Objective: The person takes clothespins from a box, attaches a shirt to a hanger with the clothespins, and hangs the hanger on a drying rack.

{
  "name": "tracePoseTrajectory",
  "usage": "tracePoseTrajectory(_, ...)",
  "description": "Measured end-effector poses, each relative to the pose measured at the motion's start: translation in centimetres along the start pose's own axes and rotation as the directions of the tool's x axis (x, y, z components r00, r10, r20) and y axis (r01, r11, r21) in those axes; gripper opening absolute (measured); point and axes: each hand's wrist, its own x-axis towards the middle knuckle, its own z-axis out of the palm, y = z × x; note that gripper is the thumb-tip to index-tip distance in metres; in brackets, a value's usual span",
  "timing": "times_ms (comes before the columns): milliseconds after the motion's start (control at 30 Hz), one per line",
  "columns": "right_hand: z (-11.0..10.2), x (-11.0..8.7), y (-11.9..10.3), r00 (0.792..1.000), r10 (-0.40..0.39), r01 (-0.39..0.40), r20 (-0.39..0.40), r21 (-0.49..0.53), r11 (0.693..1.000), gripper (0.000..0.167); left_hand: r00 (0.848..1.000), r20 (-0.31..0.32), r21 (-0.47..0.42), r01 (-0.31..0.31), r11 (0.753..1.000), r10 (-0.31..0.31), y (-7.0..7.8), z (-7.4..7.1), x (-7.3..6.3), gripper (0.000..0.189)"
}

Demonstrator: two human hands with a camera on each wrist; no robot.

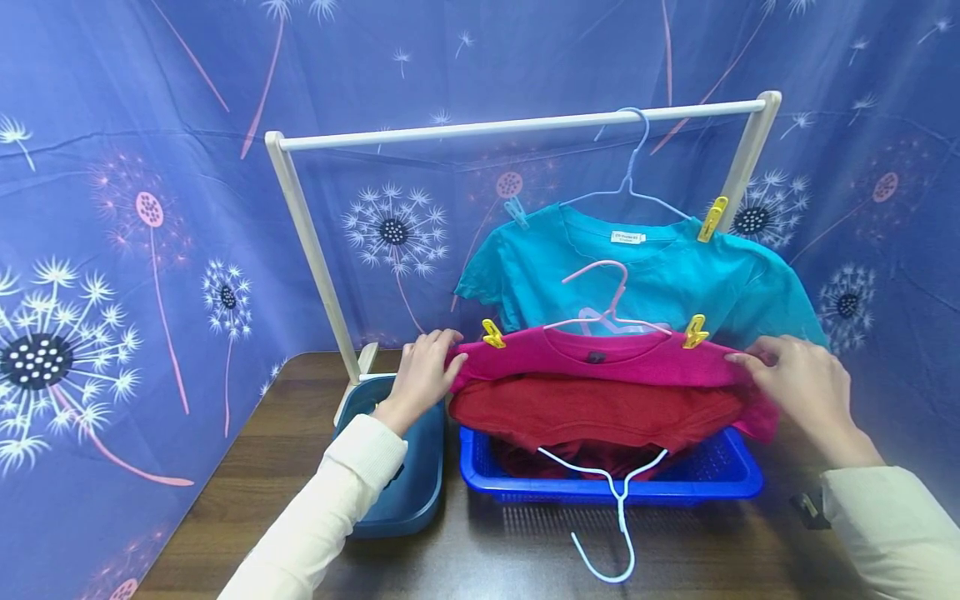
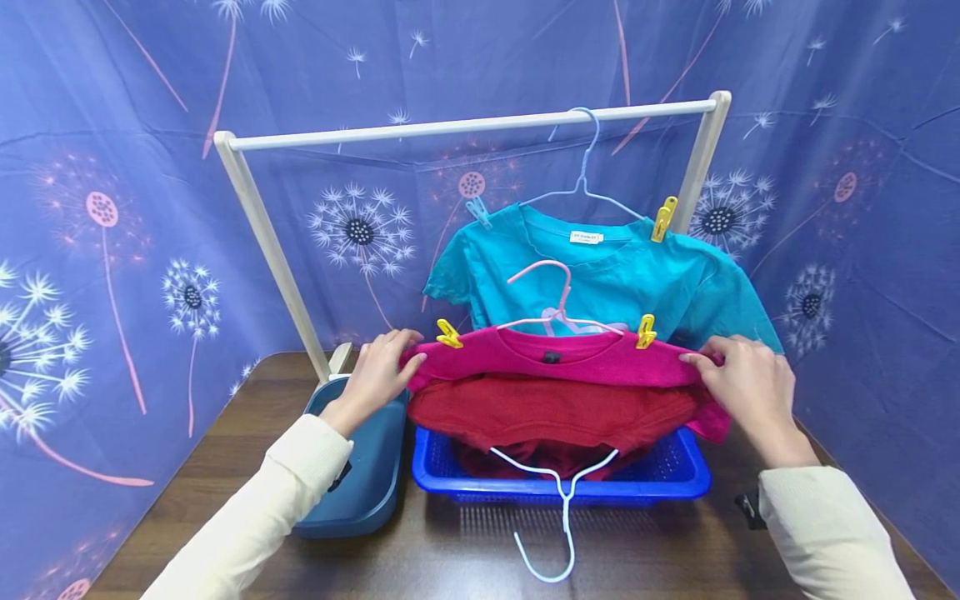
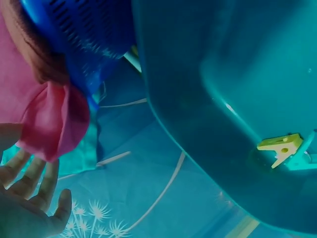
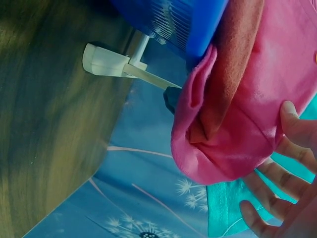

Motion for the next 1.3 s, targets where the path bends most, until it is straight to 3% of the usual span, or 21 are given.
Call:
tracePoseTrajectory(300, 0.1, 0.0, -0.1, 1.0, -0.022, 0.022, -0.017, -0.004, 1.0, 0.025, 0.999, -0.046, -0.011, -0.014, 1.0, 0.014, -0.8, 0.6, 0.1, 0.015)
tracePoseTrajectory(667, 0.1, 0.2, -0.7, 0.987, -0.102, 0.099, -0.124, -0.03, 0.995, 0.015, 0.995, -0.078, -0.023, -0.061, 0.998, 0.059, -1.4, 0.3, 0.3, 0.011)
tracePoseTrajectory(1300, -1.2, 1.5, -1.8, 0.948, -0.162, 0.147, -0.275, -0.073, 0.986, 0.014, 0.988, -0.139, -0.003, -0.074, 0.997, 0.073, -1.1, -1.9, 2.3, 0.008)
